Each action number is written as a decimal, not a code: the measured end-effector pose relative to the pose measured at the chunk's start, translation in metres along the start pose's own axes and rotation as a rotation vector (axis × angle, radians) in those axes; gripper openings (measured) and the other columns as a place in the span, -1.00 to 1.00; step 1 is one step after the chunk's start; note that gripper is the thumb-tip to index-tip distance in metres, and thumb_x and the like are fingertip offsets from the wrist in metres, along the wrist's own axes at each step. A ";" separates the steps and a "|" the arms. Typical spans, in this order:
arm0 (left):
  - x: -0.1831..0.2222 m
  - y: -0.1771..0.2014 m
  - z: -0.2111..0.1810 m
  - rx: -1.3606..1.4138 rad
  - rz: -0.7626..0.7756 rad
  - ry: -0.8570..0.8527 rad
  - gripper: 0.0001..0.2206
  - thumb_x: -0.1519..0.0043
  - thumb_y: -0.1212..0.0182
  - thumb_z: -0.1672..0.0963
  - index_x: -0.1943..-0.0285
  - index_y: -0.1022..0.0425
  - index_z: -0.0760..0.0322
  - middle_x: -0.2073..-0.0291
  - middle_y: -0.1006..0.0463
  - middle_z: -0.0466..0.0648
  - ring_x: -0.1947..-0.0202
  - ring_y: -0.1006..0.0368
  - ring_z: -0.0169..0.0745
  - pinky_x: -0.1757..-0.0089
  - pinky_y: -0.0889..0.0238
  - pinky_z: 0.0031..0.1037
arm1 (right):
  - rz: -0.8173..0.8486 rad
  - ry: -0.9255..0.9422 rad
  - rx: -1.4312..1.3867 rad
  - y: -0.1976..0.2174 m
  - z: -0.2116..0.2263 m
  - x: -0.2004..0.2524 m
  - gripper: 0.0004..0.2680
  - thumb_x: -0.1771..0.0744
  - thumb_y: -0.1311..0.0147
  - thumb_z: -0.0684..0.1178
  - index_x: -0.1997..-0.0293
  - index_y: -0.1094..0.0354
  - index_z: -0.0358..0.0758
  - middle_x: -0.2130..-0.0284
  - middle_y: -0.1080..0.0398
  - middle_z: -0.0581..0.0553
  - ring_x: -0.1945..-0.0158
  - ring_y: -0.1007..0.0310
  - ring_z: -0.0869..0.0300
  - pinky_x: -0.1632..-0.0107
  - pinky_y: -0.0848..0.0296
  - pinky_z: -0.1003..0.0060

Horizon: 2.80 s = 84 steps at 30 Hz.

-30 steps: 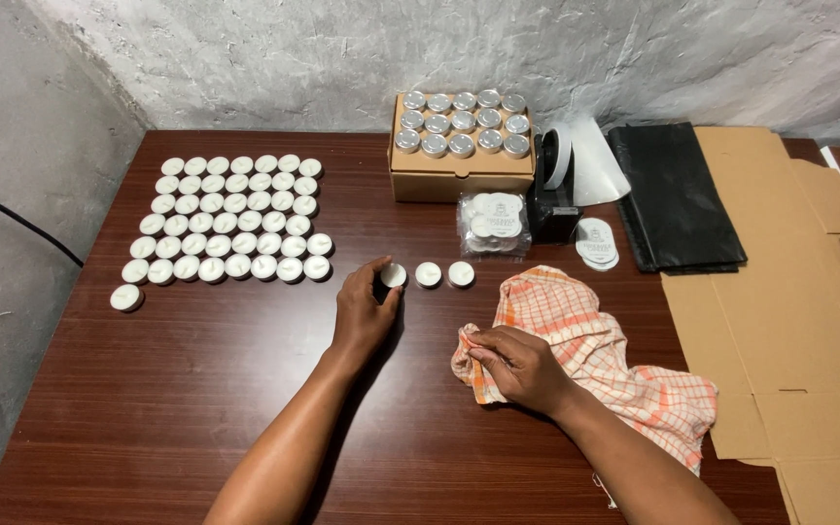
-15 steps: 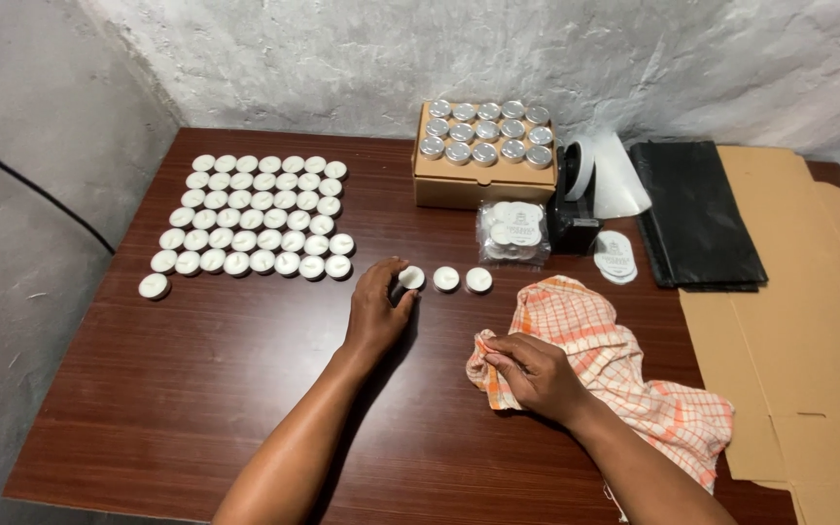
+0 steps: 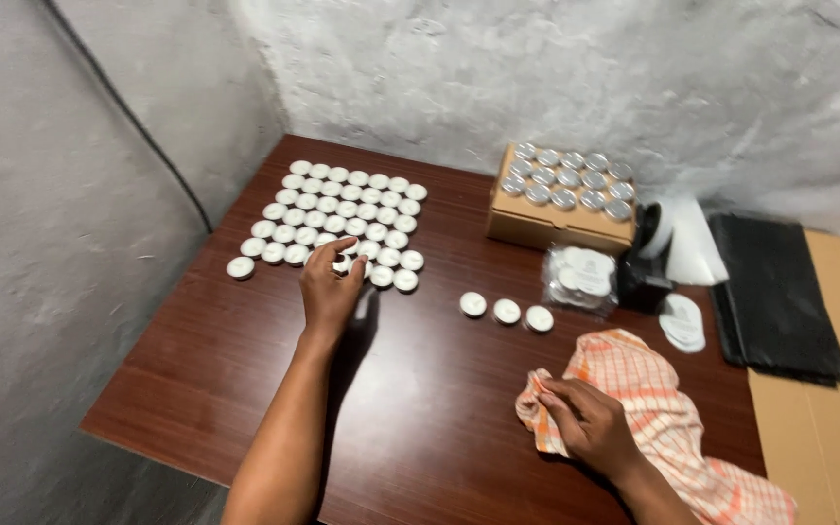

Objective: Cleaning small tealight candle holders by wiping them with a cloth and organizing them on a table.

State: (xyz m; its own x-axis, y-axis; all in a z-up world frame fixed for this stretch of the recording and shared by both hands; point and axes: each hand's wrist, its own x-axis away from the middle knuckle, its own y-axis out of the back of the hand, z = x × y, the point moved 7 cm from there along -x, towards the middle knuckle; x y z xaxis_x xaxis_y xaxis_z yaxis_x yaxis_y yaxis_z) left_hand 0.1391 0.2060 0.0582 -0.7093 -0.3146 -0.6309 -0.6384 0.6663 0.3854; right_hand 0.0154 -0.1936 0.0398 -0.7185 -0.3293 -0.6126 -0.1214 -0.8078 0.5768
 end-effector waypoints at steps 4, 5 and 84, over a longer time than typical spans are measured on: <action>-0.012 0.038 0.032 -0.112 -0.082 0.086 -0.73 -0.15 -0.36 0.14 -0.04 -0.61 0.16 0.06 -0.63 -0.06 0.09 -0.48 -0.06 0.07 -0.34 -0.25 | -0.013 -0.032 0.027 -0.003 -0.004 0.003 -0.88 -0.30 -0.19 -0.14 0.16 -0.55 -0.31 0.28 -0.63 -0.12 0.22 -0.67 0.20 0.13 -0.61 0.36; -0.014 0.048 0.042 -0.166 -0.118 0.125 -0.71 -0.15 -0.35 0.13 -0.06 -0.60 0.17 0.06 -0.61 -0.04 0.03 -0.46 0.01 0.04 -0.31 -0.19 | -0.021 -0.047 0.031 -0.003 -0.005 0.003 -0.89 -0.29 -0.20 -0.14 0.17 -0.56 -0.30 0.29 -0.63 -0.11 0.22 -0.68 0.21 0.13 -0.62 0.37; 0.119 -0.103 -0.131 0.642 0.620 0.175 -0.57 -0.01 -0.51 0.27 -0.11 -0.62 0.32 0.08 -0.52 0.13 0.21 -0.63 -0.03 0.17 -0.63 -0.38 | -0.104 -0.095 -0.163 0.012 -0.001 -0.010 -0.87 -0.34 -0.18 -0.18 0.07 -0.59 -0.33 0.30 -0.60 -0.24 0.22 -0.67 -0.07 0.21 -0.61 0.17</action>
State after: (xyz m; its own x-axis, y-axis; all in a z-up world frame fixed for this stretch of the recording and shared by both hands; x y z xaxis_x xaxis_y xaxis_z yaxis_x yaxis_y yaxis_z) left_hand 0.0812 0.0115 0.0323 -0.9387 0.1624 -0.3042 0.1249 0.9824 0.1390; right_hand 0.0222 -0.2005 0.0520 -0.7703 -0.1982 -0.6060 -0.0917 -0.9061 0.4129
